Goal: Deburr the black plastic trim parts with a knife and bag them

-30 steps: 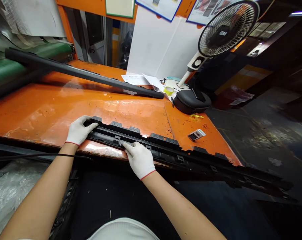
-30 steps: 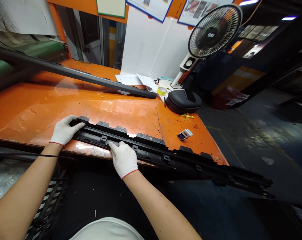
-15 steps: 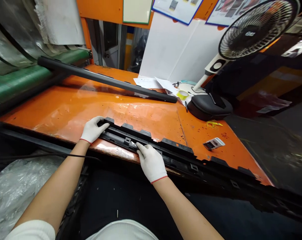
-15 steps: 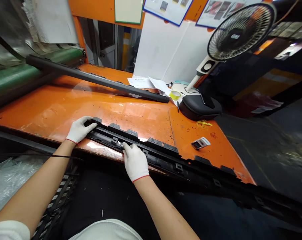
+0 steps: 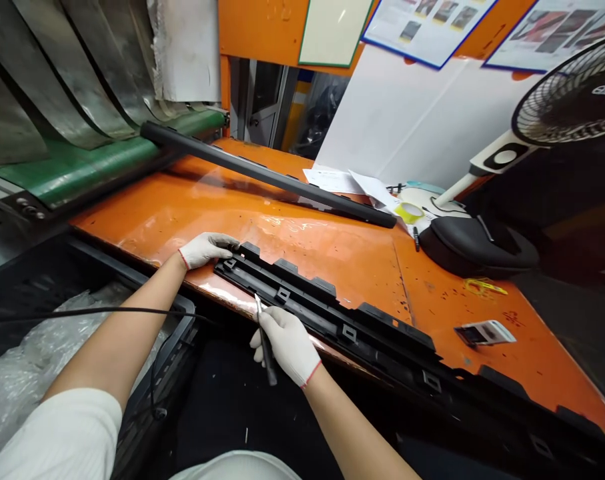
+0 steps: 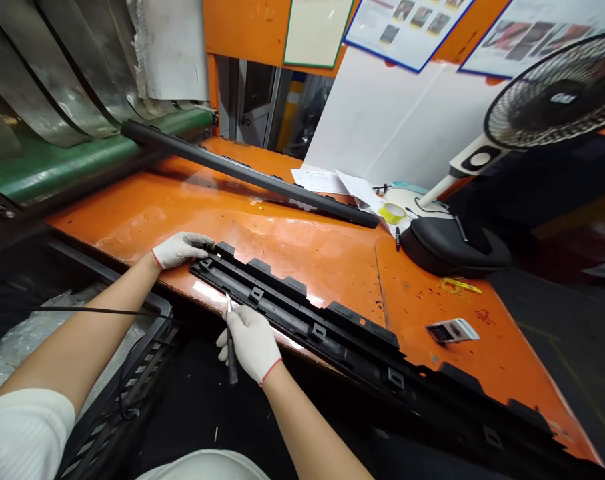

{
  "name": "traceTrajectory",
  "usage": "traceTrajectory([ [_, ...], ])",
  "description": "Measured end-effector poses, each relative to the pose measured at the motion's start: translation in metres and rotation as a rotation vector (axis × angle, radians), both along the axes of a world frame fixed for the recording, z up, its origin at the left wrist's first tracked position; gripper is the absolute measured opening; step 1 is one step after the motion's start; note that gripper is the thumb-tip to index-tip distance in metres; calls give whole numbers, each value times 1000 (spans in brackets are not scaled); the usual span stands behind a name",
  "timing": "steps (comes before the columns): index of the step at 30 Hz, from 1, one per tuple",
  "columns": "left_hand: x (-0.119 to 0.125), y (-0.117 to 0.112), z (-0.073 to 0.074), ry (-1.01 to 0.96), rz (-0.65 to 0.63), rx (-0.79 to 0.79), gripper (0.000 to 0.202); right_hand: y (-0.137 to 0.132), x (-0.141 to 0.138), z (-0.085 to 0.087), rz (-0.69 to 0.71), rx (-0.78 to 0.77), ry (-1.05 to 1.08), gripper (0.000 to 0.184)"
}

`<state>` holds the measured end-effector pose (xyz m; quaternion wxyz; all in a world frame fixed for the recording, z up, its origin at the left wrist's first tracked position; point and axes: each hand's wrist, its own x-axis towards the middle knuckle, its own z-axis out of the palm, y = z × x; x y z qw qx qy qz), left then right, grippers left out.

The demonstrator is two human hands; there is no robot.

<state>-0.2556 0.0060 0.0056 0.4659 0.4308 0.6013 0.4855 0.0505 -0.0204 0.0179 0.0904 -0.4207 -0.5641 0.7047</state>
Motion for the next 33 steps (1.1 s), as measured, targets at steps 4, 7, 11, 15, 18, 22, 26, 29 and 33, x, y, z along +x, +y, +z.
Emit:
traceTrajectory([
  [4, -5, 4, -7, -86, -8, -24, 46, 3, -48, -6, 19, -40, 66, 14],
  [7, -7, 7, -12, -91, -25, -8, 44, 9, -79, -9, 17, -52, 67, 13],
  [11, -10, 9, -17, -87, -44, 14, 45, 12, -103, -11, 8, -71, 33, 15],
  [15, -10, 9, -17, -110, -66, 15, 42, 12, -110, -11, -21, -64, 37, 16],
  [18, -9, 8, -15, -113, -75, 20, 40, 12, -111, -10, -10, -83, 23, 17],
  [22, -7, 7, -16, -152, -77, 31, 41, 13, -115, -7, -18, -103, -15, 17],
  [26, -7, 6, -17, -155, -76, 38, 41, 13, -121, -4, -34, -87, -52, 17],
  [29, -7, 6, -17, -116, -77, 41, 40, 14, -124, -4, -35, -77, -65, 17],
  [33, -7, 5, -17, -117, -81, 61, 38, 15, -126, -6, -25, -70, -52, 18],
])
